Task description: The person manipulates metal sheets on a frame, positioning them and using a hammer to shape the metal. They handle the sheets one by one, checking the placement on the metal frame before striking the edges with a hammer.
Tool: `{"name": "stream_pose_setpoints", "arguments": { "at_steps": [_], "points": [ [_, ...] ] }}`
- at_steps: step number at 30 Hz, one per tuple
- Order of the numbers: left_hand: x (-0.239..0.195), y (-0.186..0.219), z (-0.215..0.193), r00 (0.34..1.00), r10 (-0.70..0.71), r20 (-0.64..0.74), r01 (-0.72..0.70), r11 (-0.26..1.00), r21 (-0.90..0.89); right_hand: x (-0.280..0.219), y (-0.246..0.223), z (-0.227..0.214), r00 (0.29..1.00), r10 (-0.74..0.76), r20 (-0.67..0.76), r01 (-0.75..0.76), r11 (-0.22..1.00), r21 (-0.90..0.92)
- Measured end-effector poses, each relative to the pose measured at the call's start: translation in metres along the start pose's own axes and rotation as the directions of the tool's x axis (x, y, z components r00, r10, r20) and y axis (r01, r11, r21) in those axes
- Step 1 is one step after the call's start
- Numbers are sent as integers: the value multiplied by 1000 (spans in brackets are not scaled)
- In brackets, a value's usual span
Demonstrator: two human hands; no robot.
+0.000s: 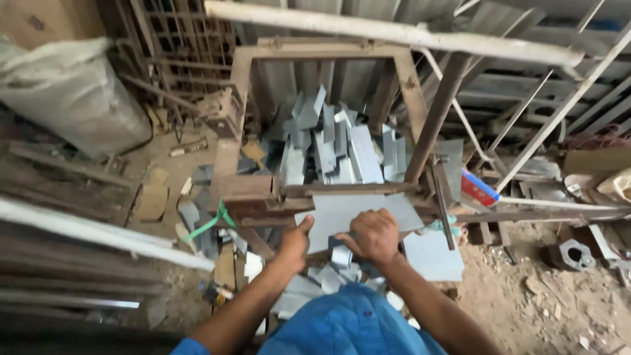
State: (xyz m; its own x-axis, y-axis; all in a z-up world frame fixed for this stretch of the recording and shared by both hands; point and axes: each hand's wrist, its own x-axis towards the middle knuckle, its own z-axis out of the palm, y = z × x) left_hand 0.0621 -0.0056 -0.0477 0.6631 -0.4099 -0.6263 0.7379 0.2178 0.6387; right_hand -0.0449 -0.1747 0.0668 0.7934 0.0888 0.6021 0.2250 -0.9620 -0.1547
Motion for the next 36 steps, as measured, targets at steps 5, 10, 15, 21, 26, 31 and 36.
{"name": "stream_pose_setpoints", "arguments": {
  "at_steps": [5, 10, 15, 21, 26, 31, 36],
  "points": [
    [37, -13, -27, 996, 86, -2, -85, 988, 125, 6, -2, -7, 981, 18, 194, -14, 1000, -23],
    [82, 3, -29, 989, 111, 97, -115, 993, 36, 22, -3, 9, 992, 34, 123, -24, 997, -79],
    [102, 14, -26, 997, 57, 47, -60, 995, 81, 28, -6, 16, 990, 76, 120, -60, 990, -127],
    [82, 14, -27, 966, 240, 94, -255, 944, 208, 14, -2, 16, 982, 71, 173, -65, 997, -35],
    [53, 21, -27, 974, 223, -48, -168, 845, 507, -16, -11, 11, 999, 35, -2, -33, 971, 238],
    [56, 19, -34, 961, 273, -53, -208, 832, 513, -86, 20, 6, 809, 536, -240, -487, 841, 238],
    [79, 2, -35, 965, 257, -48, -228, 916, 330, -111, 99, 4, 547, 837, -10, -785, 517, 342]
  ]
}}
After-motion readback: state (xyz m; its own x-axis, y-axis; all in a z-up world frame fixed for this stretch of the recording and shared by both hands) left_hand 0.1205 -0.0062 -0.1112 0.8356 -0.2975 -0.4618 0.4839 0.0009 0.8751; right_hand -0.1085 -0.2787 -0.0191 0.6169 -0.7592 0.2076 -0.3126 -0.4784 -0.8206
